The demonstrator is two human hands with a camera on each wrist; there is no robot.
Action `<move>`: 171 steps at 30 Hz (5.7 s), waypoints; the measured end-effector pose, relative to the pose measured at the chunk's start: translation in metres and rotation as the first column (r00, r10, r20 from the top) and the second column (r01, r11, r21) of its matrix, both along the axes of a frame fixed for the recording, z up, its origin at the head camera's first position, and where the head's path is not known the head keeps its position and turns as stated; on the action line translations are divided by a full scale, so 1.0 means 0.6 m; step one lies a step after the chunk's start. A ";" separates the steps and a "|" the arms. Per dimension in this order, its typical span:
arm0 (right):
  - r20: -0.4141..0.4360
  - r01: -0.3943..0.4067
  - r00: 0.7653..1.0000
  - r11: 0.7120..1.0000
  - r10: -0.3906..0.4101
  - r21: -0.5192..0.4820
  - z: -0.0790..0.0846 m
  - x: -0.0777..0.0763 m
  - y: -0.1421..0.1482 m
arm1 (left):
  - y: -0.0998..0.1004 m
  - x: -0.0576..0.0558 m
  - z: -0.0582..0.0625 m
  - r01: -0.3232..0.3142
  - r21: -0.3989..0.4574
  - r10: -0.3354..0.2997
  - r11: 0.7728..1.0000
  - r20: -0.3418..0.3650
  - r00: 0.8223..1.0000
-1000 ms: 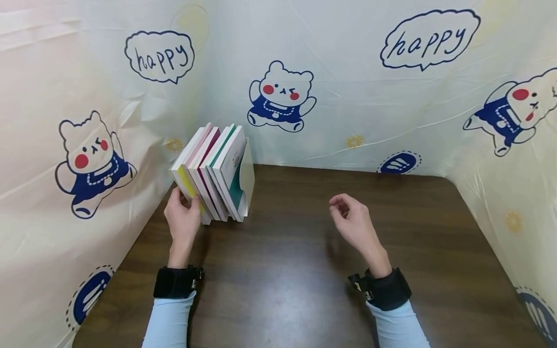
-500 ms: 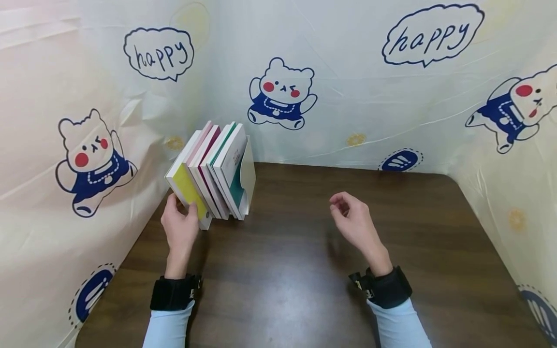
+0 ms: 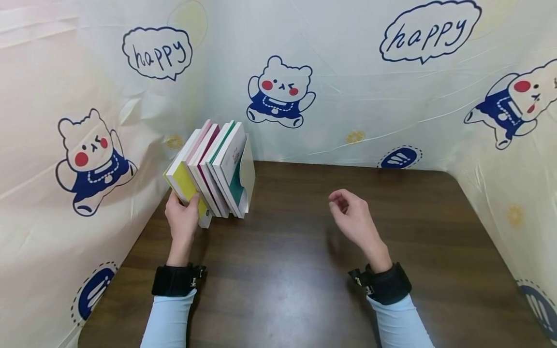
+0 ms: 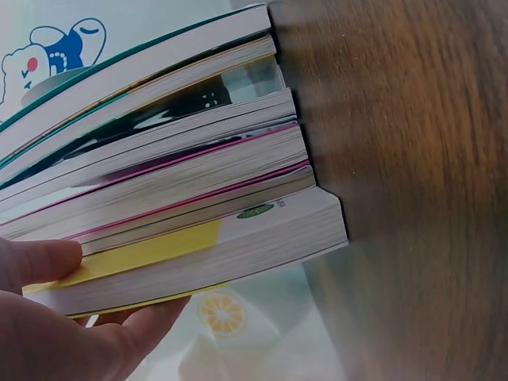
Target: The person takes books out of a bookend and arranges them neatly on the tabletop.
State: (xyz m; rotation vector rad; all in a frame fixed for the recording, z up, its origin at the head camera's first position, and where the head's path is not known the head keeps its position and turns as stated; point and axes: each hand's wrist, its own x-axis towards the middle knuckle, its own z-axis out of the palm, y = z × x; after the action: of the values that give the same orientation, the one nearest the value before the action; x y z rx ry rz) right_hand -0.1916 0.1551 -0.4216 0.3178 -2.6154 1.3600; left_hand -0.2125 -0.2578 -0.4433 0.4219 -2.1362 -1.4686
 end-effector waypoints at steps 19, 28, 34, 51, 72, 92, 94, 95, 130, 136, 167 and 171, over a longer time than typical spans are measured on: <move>-0.002 -0.005 1.000 1.000 0.005 0.015 -0.003 0.003 -0.004 | -0.009 0.055 0.004 -0.017 -0.030 0.018 0.999 0.037 0.999; -0.004 -0.004 1.000 1.000 0.004 0.011 -0.001 0.001 -0.003 | -0.014 0.067 0.012 0.025 -0.011 -0.024 1.000 0.081 0.996; -0.009 -0.006 1.000 1.000 0.006 0.014 0.002 0.000 -0.002 | -0.007 0.041 0.006 -0.008 0.083 0.007 0.997 0.013 1.000; 0.005 -0.004 1.000 1.000 0.004 0.014 0.001 0.000 -0.003 | 0.002 0.025 -0.001 -0.079 0.183 0.093 0.980 -0.068 0.993; 0.002 -0.003 1.000 1.000 0.003 0.018 -0.004 -0.002 -0.004 | 0.014 0.073 0.024 -0.153 0.298 0.187 0.942 -0.089 0.978; 0.002 -0.012 1.000 1.000 0.012 0.013 -0.002 0.007 -0.009 | 0.010 0.127 0.030 -0.157 0.304 0.224 0.940 -0.200 0.954; 0.000 -0.013 1.000 1.000 0.013 0.014 -0.002 0.007 -0.009 | 0.009 0.131 0.032 -0.160 0.303 0.228 0.939 -0.205 0.952; 0.000 -0.013 1.000 1.000 0.013 0.015 -0.002 0.008 -0.010 | 0.009 0.134 0.033 -0.161 0.309 0.231 0.938 -0.207 0.951; 0.002 -0.013 1.000 1.000 0.013 0.013 0.001 0.009 -0.011 | 0.030 0.192 0.056 -0.104 0.365 0.188 0.925 -0.203 0.961; 0.005 -0.013 1.000 1.000 0.013 0.012 0.003 0.007 -0.008 | 0.038 0.197 0.061 -0.083 0.365 0.167 0.927 -0.204 0.965; 0.012 -0.015 1.000 1.000 0.015 0.002 0.005 0.009 -0.004 | 0.083 0.194 0.075 0.023 0.325 0.030 0.945 -0.157 0.987; 0.010 -0.015 1.000 1.000 0.015 0.003 0.006 0.009 -0.004 | 0.088 0.190 0.074 0.038 0.316 0.016 0.948 -0.166 0.986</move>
State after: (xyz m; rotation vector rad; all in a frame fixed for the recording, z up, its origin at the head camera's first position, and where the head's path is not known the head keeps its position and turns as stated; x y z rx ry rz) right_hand -0.1860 0.1529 -0.4183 0.3325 -2.6282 1.3661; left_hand -0.0987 -0.2050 -0.3991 0.3854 -1.7780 -1.7966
